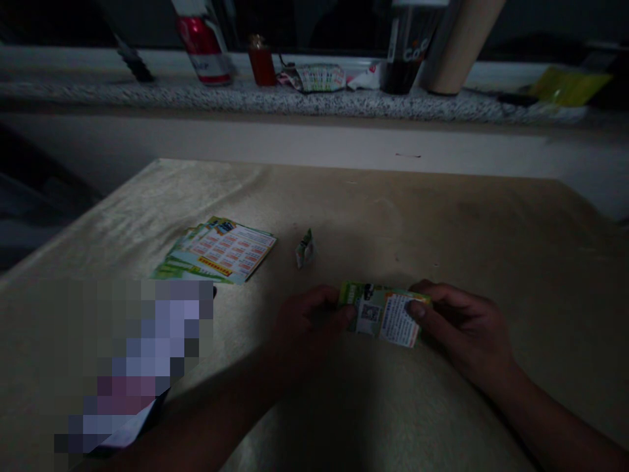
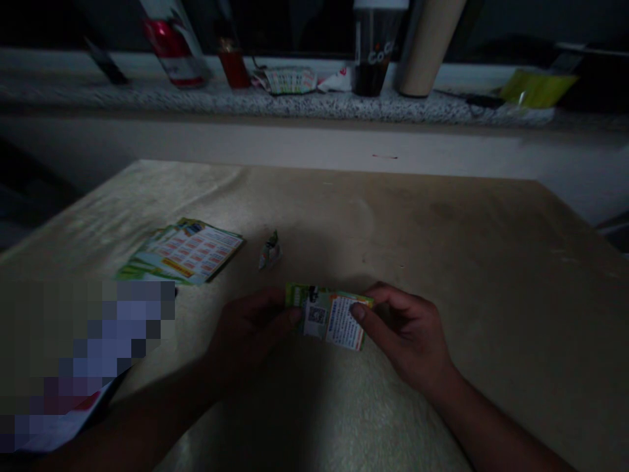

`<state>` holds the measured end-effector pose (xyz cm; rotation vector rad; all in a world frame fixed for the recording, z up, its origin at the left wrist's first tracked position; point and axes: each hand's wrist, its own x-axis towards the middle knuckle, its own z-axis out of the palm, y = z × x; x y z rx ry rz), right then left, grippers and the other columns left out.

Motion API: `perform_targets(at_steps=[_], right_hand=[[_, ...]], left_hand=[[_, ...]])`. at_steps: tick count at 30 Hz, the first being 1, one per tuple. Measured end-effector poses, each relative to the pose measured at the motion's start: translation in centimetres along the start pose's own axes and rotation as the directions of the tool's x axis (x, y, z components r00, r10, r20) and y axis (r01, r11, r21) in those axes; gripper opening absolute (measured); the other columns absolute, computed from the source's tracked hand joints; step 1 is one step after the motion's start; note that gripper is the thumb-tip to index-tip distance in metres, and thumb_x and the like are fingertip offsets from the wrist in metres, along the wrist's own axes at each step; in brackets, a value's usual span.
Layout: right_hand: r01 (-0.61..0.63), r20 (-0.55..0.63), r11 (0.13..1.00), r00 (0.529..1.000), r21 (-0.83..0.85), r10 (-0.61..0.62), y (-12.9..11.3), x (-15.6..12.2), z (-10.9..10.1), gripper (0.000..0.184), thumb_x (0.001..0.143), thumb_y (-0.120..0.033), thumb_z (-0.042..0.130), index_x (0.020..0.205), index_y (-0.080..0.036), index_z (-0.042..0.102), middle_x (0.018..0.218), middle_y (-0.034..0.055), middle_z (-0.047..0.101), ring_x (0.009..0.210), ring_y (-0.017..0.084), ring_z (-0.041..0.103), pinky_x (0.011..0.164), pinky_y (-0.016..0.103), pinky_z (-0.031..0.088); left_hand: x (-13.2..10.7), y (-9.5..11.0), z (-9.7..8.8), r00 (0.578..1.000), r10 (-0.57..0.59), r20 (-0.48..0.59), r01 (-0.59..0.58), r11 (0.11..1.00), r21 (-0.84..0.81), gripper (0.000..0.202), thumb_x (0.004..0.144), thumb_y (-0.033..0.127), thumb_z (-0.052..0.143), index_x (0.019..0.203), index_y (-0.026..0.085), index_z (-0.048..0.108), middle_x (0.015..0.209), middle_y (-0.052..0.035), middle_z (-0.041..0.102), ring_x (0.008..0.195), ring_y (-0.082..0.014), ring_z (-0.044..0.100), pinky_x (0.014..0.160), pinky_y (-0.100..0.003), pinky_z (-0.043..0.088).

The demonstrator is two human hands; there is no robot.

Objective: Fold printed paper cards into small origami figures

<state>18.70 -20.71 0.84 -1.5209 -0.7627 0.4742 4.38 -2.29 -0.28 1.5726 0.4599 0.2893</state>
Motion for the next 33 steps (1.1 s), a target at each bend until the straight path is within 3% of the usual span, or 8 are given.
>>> perform_targets(at_steps=[11,17,22,33], right_hand=[[-0.103,0.142,0.994,0.985,0.048,0.095,0.0,0.2,0.4,0.003,0.086,-0.025,0.074,0.087,-0.022,0.075,0.075,-0.0002,0.076,0.066,0.009,0.069,0.062,0.015,0.055],[-0.174,0.043,0.972,0.985,0.155,0.170,0.0,0.1,1.0,0.005,0.084,-0.026,0.077,0.082,-0.022,0.076,0.072,0.0003,0.077,0.062,0.010,0.071,0.059,0.015,0.056],[-0.211,0.041,0.949,0.978,0.233,0.207,0.0,0.2,1.0,0.006,0.084,-0.026,0.077,0.082,-0.021,0.075,0.073,0.0006,0.077,0.063,0.010,0.070,0.060,0.015,0.056],[-0.241,0.019,0.947,0.970,0.211,0.243,0.1,-0.1,1.0,0.014,0.082,-0.030,0.078,0.080,-0.019,0.071,0.069,0.0004,0.071,0.062,0.011,0.065,0.058,0.020,0.052]], left_hand=[[-0.1,-0.2,0.2,0.997,0.060,0.057,-0.055,0.996,-0.072,0.015,0.090,0.030,0.065,0.092,0.016,0.071,0.080,-0.0021,0.073,0.072,-0.0133,0.066,0.066,-0.022,0.052],[0.2,0.6,0.6,0.996,0.007,0.084,0.022,0.942,-0.335,0.024,0.079,0.032,0.079,0.095,0.017,0.071,0.087,-0.0025,0.075,0.078,-0.0143,0.068,0.071,-0.023,0.055],[0.1,0.8,0.7,0.994,-0.068,0.086,0.088,0.964,-0.251,0.028,0.073,0.026,0.082,0.097,0.015,0.071,0.090,-0.0048,0.076,0.081,-0.0175,0.070,0.075,-0.027,0.055],[-0.1,0.3,0.7,0.996,-0.005,0.093,0.014,0.995,-0.101,0.025,0.079,0.023,0.074,0.102,0.016,0.068,0.095,-0.0062,0.077,0.087,-0.0207,0.071,0.078,-0.032,0.057]])
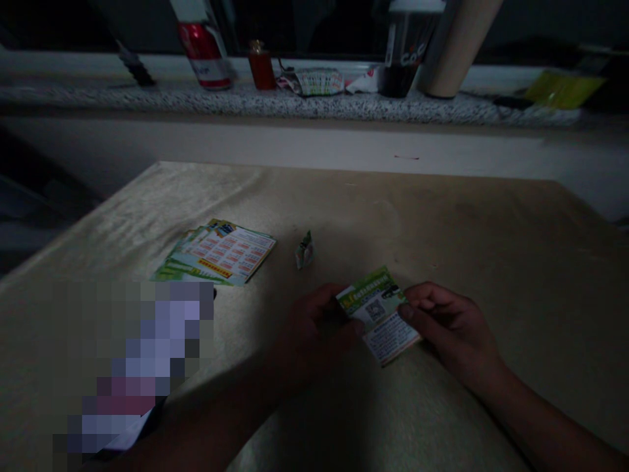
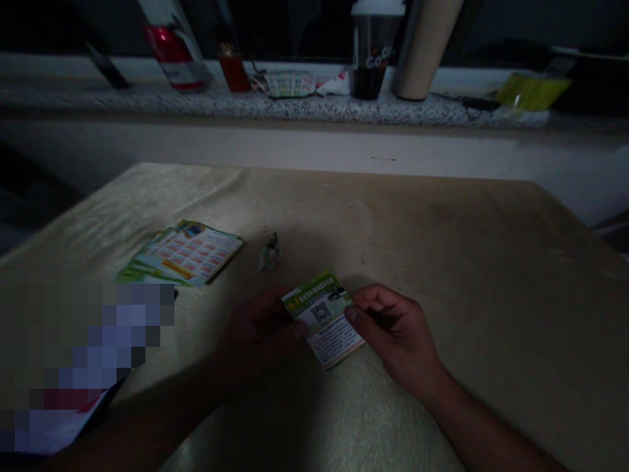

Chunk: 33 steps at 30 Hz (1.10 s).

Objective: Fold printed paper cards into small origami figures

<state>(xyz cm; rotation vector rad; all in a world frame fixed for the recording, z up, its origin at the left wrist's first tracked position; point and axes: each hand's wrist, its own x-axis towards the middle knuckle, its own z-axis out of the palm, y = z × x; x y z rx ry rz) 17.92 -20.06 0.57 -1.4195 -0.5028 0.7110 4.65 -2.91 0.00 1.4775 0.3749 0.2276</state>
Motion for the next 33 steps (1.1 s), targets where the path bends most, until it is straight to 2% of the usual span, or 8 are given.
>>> perform_targets(at_steps=[5,11,16,23,26,28,30,33], right_hand=[[0.009,0.010,0.998,1.000,0.055,-0.009,-0.2,0.1,0.3,0.014,0.082,-0.029,0.078,0.078,-0.019,0.069,0.069,-0.0007,0.070,0.061,0.011,0.064,0.057,0.021,0.051],[-0.028,0.058,0.998,0.998,0.054,0.025,-0.3,0.0,0.4,0.015,0.082,-0.028,0.078,0.080,-0.019,0.067,0.071,0.0001,0.071,0.062,0.013,0.065,0.059,0.025,0.053],[-0.032,0.069,0.997,0.997,0.071,0.027,0.0,-0.1,0.2,0.014,0.084,-0.026,0.077,0.078,-0.019,0.066,0.067,-0.0027,0.068,0.060,0.010,0.062,0.058,0.020,0.050],[0.001,0.063,1.000,0.998,0.030,-0.003,-0.1,-0.2,0.1,0.016,0.084,-0.028,0.075,0.077,-0.020,0.064,0.068,-0.0015,0.069,0.060,0.012,0.064,0.058,0.022,0.051],[0.101,0.035,0.992,0.994,-0.070,-0.099,0.1,-0.2,-0.3,0.011,0.089,-0.030,0.070,0.084,-0.021,0.066,0.070,-0.0003,0.069,0.063,0.014,0.065,0.058,0.023,0.053],[0.202,0.009,0.963,0.979,-0.177,-0.203,0.4,-0.3,-0.8,0.006,0.092,-0.027,0.066,0.097,-0.024,0.068,0.078,0.0009,0.072,0.070,0.015,0.068,0.063,0.025,0.055],[0.326,0.030,0.901,0.943,-0.288,-0.332,0.6,-0.2,-1.3,0.023,0.091,-0.019,0.066,0.112,-0.029,0.067,0.090,0.0015,0.075,0.081,0.017,0.070,0.073,0.028,0.058],[0.542,0.211,0.734,0.839,-0.409,-0.502,0.5,-0.1,-1.7,0.046,0.084,-0.010,0.070,0.124,-0.034,0.065,0.108,0.0041,0.074,0.096,0.022,0.071,0.082,0.035,0.060]], left_hand=[[0.0,-0.2,0.0,1.000,-0.014,0.020,0.013,1.000,0.008,0.028,0.081,0.023,0.074,0.107,0.016,0.067,0.104,-0.0086,0.077,0.095,-0.0229,0.072,0.085,-0.036,0.057],[0.0,0.1,0.2,0.999,0.034,0.022,-0.034,0.999,0.004,0.023,0.080,0.020,0.072,0.102,0.015,0.068,0.099,-0.0082,0.078,0.090,-0.0218,0.073,0.081,-0.035,0.058],[0.0,0.0,0.3,0.999,0.027,0.027,-0.026,0.999,-0.039,0.021,0.081,0.019,0.071,0.101,0.015,0.067,0.100,-0.0076,0.078,0.092,-0.0212,0.073,0.083,-0.033,0.058],[0.0,0.4,0.2,1.000,-0.012,0.010,0.014,0.991,-0.131,0.017,0.082,0.019,0.068,0.098,0.015,0.068,0.097,-0.0067,0.077,0.090,-0.0195,0.073,0.081,-0.031,0.057],[0.0,0.2,0.0,0.998,-0.057,-0.018,0.052,0.983,-0.178,0.015,0.079,0.021,0.070,0.093,0.015,0.068,0.089,-0.0054,0.077,0.082,-0.0187,0.073,0.076,-0.030,0.057],[0.1,0.0,-0.2,0.996,-0.087,-0.034,0.078,0.976,-0.205,0.014,0.079,0.021,0.072,0.091,0.015,0.068,0.086,-0.0045,0.077,0.076,-0.0179,0.072,0.071,-0.030,0.057],[0.1,-0.1,-0.3,0.995,-0.092,-0.029,0.082,0.966,-0.244,0.015,0.079,0.022,0.072,0.092,0.016,0.068,0.086,-0.0037,0.077,0.075,-0.0171,0.072,0.070,-0.029,0.057],[0.2,0.0,-0.4,0.996,-0.085,0.009,0.084,0.953,-0.291,0.016,0.079,0.022,0.073,0.093,0.016,0.069,0.086,-0.0035,0.076,0.077,-0.0172,0.072,0.072,-0.029,0.057]])
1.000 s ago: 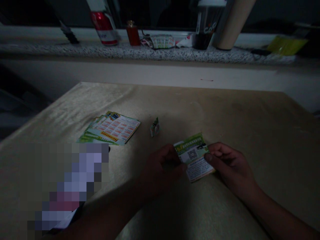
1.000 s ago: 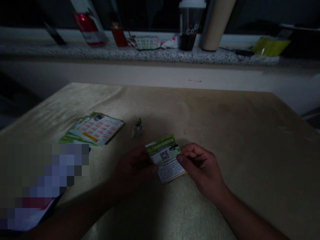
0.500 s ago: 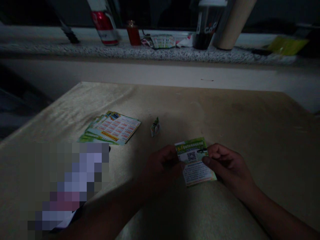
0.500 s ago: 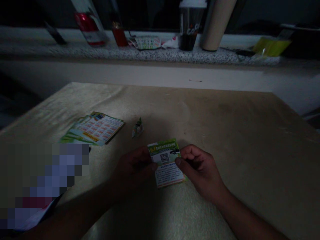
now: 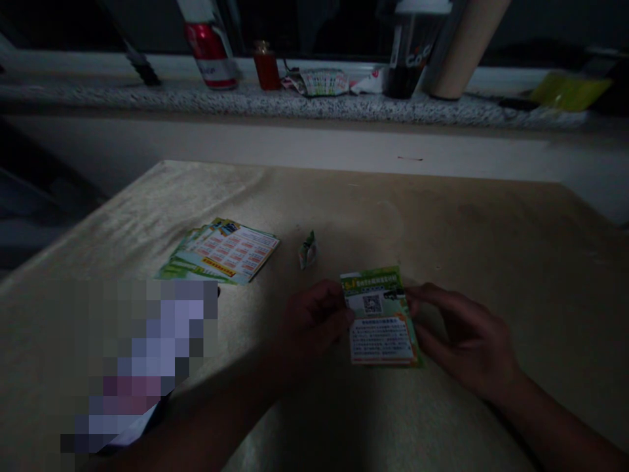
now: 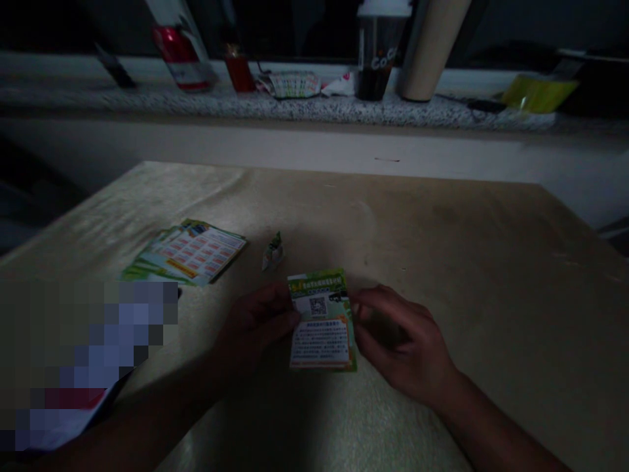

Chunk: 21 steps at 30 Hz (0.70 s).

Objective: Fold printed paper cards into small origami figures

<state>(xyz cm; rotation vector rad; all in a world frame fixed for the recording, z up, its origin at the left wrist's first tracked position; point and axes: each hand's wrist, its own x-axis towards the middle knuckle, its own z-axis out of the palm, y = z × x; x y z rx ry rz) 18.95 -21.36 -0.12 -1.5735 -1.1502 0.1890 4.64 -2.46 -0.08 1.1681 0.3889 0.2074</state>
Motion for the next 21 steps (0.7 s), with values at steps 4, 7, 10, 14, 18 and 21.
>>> perform_targets(at_steps=[4,7,10,14,18,21], right_hand=[[0.139,0.142,0.988,0.982,-0.071,-0.128,-0.6,0.5,0.1,0.052,0.077,-0.010,0.077,0.124,-0.031,0.068,0.116,0.0069,0.071,0.102,0.024,0.071,0.083,0.035,0.062],[0.158,0.170,0.987,0.974,-0.034,-0.150,-1.2,0.9,0.4,0.043,0.076,-0.016,0.082,0.117,-0.027,0.072,0.108,0.0079,0.072,0.093,0.021,0.073,0.076,0.030,0.063],[0.179,0.151,0.983,0.973,-0.031,-0.173,-1.6,1.1,0.7,0.037,0.075,-0.019,0.084,0.110,-0.024,0.075,0.103,0.0092,0.073,0.087,0.021,0.074,0.072,0.029,0.063],[0.181,0.125,0.983,0.976,-0.030,-0.176,-2.0,1.3,0.7,0.035,0.074,-0.018,0.084,0.107,-0.023,0.077,0.097,0.0091,0.076,0.084,0.022,0.075,0.070,0.029,0.063],[0.111,0.094,0.994,0.989,0.015,-0.112,-2.5,1.4,0.5,0.035,0.072,-0.020,0.085,0.106,-0.026,0.078,0.092,0.0073,0.077,0.078,0.022,0.076,0.064,0.029,0.063],[0.080,0.080,0.996,0.993,0.042,-0.083,-2.7,1.5,0.4,0.032,0.072,-0.019,0.085,0.102,-0.028,0.078,0.089,0.0063,0.077,0.076,0.023,0.075,0.060,0.029,0.063]], left_hand=[[-0.1,0.1,0.4,0.999,-0.002,0.046,0.003,1.000,-0.025,0.016,0.078,0.020,0.073,0.092,0.016,0.070,0.088,-0.0039,0.076,0.080,-0.0175,0.071,0.075,-0.030,0.056],[-0.2,-0.1,0.6,0.996,-0.008,0.085,0.009,1.000,-0.021,0.016,0.079,0.021,0.073,0.093,0.016,0.070,0.085,-0.0031,0.075,0.077,-0.0159,0.070,0.073,-0.028,0.055],[-0.3,-0.2,0.7,0.993,-0.012,0.118,0.013,1.000,-0.011,0.016,0.079,0.021,0.073,0.095,0.016,0.070,0.086,-0.0030,0.075,0.077,-0.0156,0.070,0.073,-0.027,0.054],[-0.4,-0.2,0.6,0.990,-0.055,0.130,0.054,0.999,0.005,0.018,0.081,0.025,0.073,0.095,0.015,0.070,0.088,-0.0051,0.075,0.080,-0.0178,0.070,0.076,-0.030,0.055],[-0.5,-0.3,0.6,0.989,-0.062,0.136,0.061,0.998,0.015,0.023,0.080,0.033,0.076,0.093,0.015,0.070,0.084,-0.0054,0.073,0.075,-0.0177,0.069,0.072,-0.030,0.054],[-0.6,-0.1,0.8,0.988,-0.040,0.151,0.039,0.999,0.009,0.020,0.082,0.032,0.074,0.093,0.016,0.070,0.083,-0.0048,0.073,0.075,-0.0169,0.068,0.073,-0.029,0.054]])
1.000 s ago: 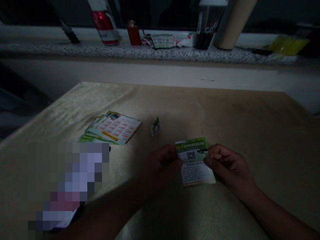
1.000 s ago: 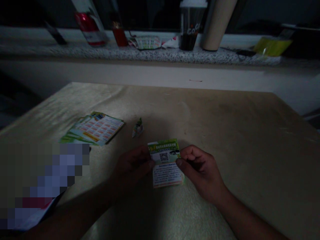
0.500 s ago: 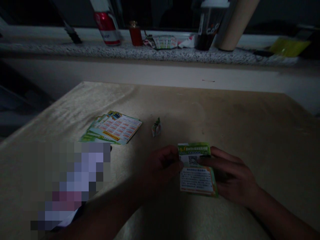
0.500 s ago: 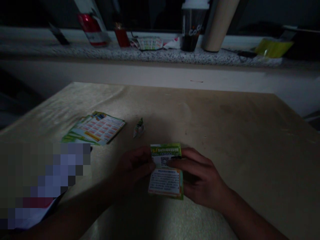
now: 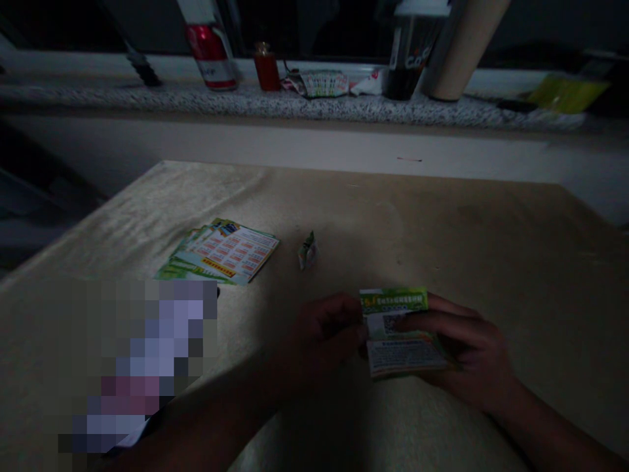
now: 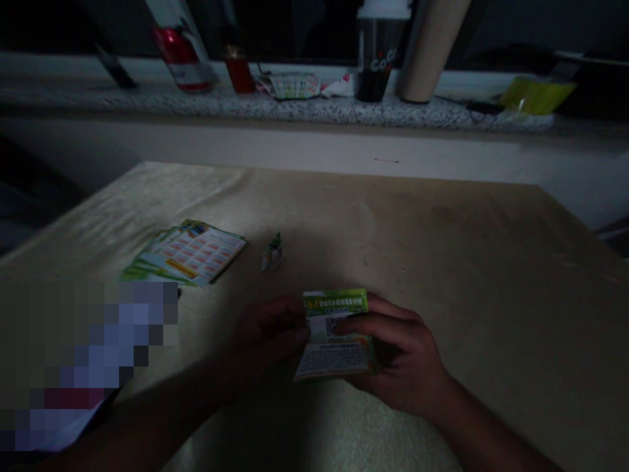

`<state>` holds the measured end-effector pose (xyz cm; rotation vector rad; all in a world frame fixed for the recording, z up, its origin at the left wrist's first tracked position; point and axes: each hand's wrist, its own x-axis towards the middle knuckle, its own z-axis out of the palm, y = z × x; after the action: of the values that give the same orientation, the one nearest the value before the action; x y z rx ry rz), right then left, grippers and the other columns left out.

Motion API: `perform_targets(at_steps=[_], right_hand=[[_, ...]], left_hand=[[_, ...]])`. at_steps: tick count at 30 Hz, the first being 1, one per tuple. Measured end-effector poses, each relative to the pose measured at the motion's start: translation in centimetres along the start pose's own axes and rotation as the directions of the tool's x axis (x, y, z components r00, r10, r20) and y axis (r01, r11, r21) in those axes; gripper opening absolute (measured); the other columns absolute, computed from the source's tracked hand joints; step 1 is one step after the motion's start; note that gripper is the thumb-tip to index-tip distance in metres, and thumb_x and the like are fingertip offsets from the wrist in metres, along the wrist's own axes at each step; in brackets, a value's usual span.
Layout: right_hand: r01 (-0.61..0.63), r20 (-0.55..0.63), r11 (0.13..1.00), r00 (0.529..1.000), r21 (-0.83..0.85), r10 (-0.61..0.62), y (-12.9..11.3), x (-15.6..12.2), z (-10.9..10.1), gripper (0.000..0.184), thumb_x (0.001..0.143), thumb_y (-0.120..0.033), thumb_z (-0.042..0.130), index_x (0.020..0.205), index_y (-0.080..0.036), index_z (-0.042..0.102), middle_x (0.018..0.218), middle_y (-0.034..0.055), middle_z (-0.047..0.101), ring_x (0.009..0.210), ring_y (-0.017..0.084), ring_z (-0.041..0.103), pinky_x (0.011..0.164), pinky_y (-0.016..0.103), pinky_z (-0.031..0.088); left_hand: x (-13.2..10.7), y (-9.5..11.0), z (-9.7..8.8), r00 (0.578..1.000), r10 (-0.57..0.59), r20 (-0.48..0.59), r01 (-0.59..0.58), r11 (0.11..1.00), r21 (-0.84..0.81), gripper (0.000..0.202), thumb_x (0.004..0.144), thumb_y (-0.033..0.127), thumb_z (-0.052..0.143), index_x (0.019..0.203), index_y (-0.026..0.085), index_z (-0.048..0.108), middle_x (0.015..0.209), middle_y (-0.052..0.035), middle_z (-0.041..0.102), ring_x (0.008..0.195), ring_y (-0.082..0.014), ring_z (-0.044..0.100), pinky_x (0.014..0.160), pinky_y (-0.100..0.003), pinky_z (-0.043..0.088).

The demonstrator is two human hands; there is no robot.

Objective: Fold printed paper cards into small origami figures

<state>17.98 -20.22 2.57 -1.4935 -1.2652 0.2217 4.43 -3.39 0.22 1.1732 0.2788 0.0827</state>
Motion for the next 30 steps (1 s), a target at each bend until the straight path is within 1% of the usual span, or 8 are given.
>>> perform_targets(at_steps=[6,11,14,17,20,23,27,30], right_hand=[[-0.098,-0.015,0.990,0.995,0.097,0.100,0.1,-0.2,-0.1,0.025,0.074,-0.016,0.082,0.097,-0.028,0.079,0.088,0.0037,0.077,0.076,0.019,0.073,0.064,0.027,0.061],[-0.271,0.049,0.908,0.962,0.321,0.270,0.5,-0.5,-0.1,0.011,0.080,-0.023,0.078,0.090,-0.027,0.080,0.086,0.0028,0.078,0.078,0.018,0.073,0.073,0.029,0.060],[-0.449,0.216,0.732,0.893,0.513,0.396,0.9,-0.7,0.1,0.013,0.082,-0.036,0.077,0.087,-0.024,0.080,0.080,0.0047,0.078,0.075,0.019,0.072,0.073,0.031,0.060],[-0.577,0.375,0.491,0.809,0.653,0.452,1.3,-0.9,0.4,0.018,0.079,-0.037,0.080,0.086,-0.020,0.078,0.074,0.0040,0.076,0.064,0.015,0.070,0.063,0.025,0.059],[-0.661,0.539,0.234,0.730,0.713,0.420,1.4,-1.2,0.6,0.017,0.080,-0.026,0.080,0.094,-0.017,0.076,0.074,0.0020,0.074,0.060,0.010,0.069,0.058,0.017,0.057],[-0.712,0.650,0.021,0.652,0.702,0.392,1.7,-1.6,0.6,0.018,0.084,-0.021,0.075,0.100,-0.014,0.071,0.076,0.0032,0.074,0.054,0.008,0.069,0.054,0.015,0.057],[-0.740,0.726,-0.130,0.584,0.660,0.364,2.0,-2.0,0.6,0.031,0.084,-0.016,0.073,0.115,-0.017,0.065,0.073,0.0008,0.071,0.050,0.008,0.067,0.051,0.015,0.057],[-0.748,0.702,-0.060,0.587,0.661,0.404,1.8,-1.8,1.0,0.038,0.086,-0.021,0.072,0.123,-0.023,0.062,0.081,0.0013,0.072,0.057,0.012,0.071,0.053,0.024,0.062]], left_hand=[[-0.4,0.4,-0.1,0.991,0.135,0.010,-0.134,0.967,0.218,0.017,0.080,0.022,0.067,0.095,0.015,0.068,0.088,-0.0078,0.072,0.081,-0.0200,0.067,0.075,-0.032,0.054],[-0.6,0.3,-0.2,0.949,0.315,0.007,-0.269,0.800,0.536,0.012,0.080,0.019,0.066,0.092,0.016,0.066,0.076,-0.0034,0.067,0.067,-0.0151,0.060,0.064,-0.027,0.050],[-0.7,0.6,-0.1,0.888,0.459,0.026,-0.377,0.693,0.615,0.024,0.081,0.017,0.068,0.104,0.019,0.064,0.082,-0.0026,0.067,0.069,-0.0145,0.061,0.064,-0.025,0.050],[-0.7,1.3,-0.3,0.787,0.594,0.164,-0.550,0.557,0.622,0.042,0.081,0.016,0.071,0.119,0.024,0.057,0.105,-0.0064,0.066,0.085,-0.0170,0.065,0.074,-0.027,0.054],[-0.7,1.9,-0.7,0.727,0.601,0.332,-0.645,0.433,0.629,0.049,0.083,0.015,0.071,0.128,0.028,0.054,0.121,-0.0089,0.061,0.108,-0.0213,0.063,0.091,-0.031,0.054],[-0.5,2.0,-0.7,0.653,0.613,0.444,-0.727,0.342,0.596,0.047,0.087,0.017,0.065,0.132,0.024,0.053,0.127,-0.0115,0.061,0.115,-0.0225,0.060,0.095,-0.034,0.054],[-0.1,2.1,-0.1,0.566,0.659,0.495,-0.801,0.298,0.519,0.029,0.089,0.013,0.064,0.117,0.014,0.062,0.115,-0.0139,0.070,0.111,-0.0220,0.064,0.101,-0.038,0.051],[0.0,2.2,0.2,0.571,0.678,0.463,-0.807,0.358,0.470,0.009,0.093,0.019,0.064,0.099,0.014,0.067,0.100,-0.0126,0.075,0.099,-0.0200,0.069,0.097,-0.037,0.053]])
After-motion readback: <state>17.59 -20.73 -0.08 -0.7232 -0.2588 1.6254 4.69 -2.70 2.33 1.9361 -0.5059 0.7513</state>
